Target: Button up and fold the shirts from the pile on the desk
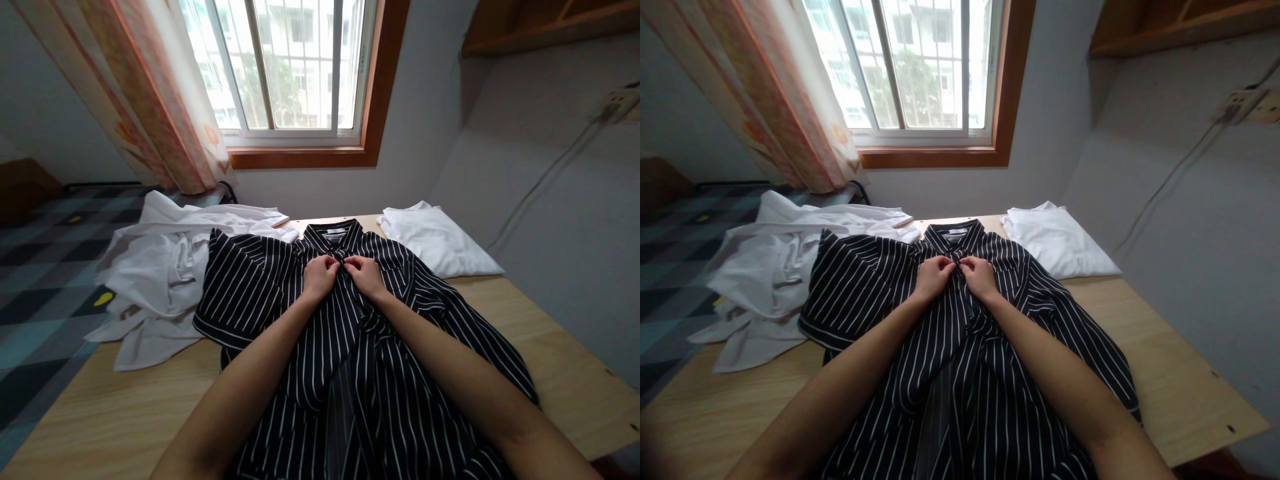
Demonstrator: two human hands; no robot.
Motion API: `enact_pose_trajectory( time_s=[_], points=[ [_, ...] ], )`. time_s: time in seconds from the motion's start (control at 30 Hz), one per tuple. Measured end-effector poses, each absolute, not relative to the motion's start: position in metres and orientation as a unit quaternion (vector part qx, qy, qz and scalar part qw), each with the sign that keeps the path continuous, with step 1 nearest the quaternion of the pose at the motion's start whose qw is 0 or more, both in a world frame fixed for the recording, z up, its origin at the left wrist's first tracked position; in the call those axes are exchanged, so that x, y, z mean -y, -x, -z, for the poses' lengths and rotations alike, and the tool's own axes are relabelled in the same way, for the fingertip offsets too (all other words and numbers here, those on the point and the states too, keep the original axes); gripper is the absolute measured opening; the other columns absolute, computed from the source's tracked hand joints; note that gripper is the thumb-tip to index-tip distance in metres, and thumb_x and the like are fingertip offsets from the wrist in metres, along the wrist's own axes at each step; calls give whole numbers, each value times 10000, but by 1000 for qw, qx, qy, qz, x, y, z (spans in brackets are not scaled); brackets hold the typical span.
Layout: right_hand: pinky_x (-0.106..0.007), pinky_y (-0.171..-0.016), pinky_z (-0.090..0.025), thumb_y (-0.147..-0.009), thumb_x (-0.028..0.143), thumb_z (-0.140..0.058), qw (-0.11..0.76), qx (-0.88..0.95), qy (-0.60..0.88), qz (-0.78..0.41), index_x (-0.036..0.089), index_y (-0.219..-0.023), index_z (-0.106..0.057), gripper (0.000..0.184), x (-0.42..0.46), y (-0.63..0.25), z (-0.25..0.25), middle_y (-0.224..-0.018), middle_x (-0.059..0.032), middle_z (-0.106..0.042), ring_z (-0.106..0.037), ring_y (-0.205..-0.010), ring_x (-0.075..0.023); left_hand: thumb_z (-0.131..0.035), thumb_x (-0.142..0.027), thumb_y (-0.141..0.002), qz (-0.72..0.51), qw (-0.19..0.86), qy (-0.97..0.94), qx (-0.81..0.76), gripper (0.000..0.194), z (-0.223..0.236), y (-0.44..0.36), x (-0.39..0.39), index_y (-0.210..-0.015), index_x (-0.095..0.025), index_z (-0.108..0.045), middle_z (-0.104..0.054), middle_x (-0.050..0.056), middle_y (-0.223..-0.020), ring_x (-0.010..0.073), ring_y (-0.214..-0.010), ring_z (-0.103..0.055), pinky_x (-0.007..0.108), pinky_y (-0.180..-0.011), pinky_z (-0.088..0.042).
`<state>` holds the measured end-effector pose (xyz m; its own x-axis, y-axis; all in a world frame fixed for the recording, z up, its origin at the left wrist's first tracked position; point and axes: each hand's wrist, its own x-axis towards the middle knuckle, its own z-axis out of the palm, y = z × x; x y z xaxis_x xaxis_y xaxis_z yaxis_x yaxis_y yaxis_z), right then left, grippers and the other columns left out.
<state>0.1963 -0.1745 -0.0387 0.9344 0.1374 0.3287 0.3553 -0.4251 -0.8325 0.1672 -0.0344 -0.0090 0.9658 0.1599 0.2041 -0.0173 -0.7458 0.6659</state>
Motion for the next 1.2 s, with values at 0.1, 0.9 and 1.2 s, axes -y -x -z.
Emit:
enact_pose_trajectory(
  time_s=[0.1,0.9,1.2],
  points=[
    [-309,-816,-516,-831,175,-616,553,137,816,101,152,-907,-739,146,175,-199,42,-897,-65,-748,-686,-827,-189,-638,-230,-857,-124,358,-924,-49,121,10,-168,34,-859,-167,-741,-746,61,-900,192,-858,-670,298,-825,-479],
    [-333,-809,-533,-797,220,-626,583,152,795,74,149,-891,-742,166,177,-202,45,-868,-68,-746,-687,-804,-193,-638,-305,-869,-89,352,-926,-102,145,1,-164,38,-881,-223,-756,-758,45,-952,224,-943,-677,354,-888,-444],
    [-270,-610,-563,-753,121,-535,650,101,753,-30,155,-815,-747,224,179,-202,35,-729,-31,-718,-659,-647,-160,-659,-218,-844,-118,387,-912,-72,123,5,-165,39,-875,-169,-767,-760,72,-906,193,-859,-694,294,-828,-486]
  ],
)
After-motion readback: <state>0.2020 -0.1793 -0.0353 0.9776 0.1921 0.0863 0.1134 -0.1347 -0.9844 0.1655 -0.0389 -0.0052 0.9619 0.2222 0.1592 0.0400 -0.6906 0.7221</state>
